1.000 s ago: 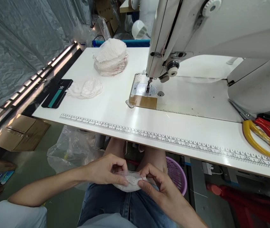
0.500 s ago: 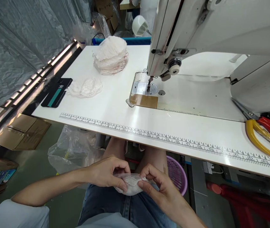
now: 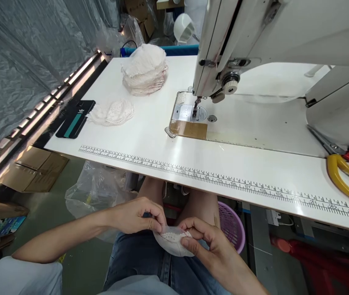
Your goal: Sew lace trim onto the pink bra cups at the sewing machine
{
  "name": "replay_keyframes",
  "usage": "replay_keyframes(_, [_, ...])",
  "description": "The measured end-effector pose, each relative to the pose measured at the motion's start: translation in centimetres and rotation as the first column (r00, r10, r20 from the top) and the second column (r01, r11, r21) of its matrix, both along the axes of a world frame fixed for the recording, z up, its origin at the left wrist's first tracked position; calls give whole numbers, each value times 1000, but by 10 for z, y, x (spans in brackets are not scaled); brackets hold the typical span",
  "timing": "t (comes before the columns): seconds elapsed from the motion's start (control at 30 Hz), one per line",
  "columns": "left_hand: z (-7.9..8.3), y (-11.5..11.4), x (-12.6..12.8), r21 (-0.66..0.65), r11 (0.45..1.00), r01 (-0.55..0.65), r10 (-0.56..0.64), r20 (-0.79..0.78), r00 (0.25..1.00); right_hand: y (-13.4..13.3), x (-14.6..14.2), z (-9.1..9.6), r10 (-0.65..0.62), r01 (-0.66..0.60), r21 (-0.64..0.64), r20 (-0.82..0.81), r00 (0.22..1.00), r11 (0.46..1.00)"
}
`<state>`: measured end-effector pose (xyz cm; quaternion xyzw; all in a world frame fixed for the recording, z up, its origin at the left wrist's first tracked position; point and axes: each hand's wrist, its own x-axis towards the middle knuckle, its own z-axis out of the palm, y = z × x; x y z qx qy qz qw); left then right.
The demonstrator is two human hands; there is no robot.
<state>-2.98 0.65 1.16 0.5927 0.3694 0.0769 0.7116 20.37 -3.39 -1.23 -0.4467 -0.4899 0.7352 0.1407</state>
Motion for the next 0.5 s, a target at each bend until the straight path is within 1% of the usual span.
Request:
replay_keyframes(0.13, [4,0,4,41,998,43,-40,-57,998,1,-3,4,7,-7,24,8,1000,1000])
replay_keyframes(0.3, [4,-2,13,78,997,25,-14,-132,991,0,-4,7,28,-30,77,37,999,997])
replay_keyframes(0.37, [2,-3,13,58,998,10,-2,-136,991,-1,-4,6,43,-46,94,36,998,995])
replay_keyframes(0.5, [-3,-4,10,-52,999,-11,8,-69,998,0,-7,5,62,-71,147,64,996,987])
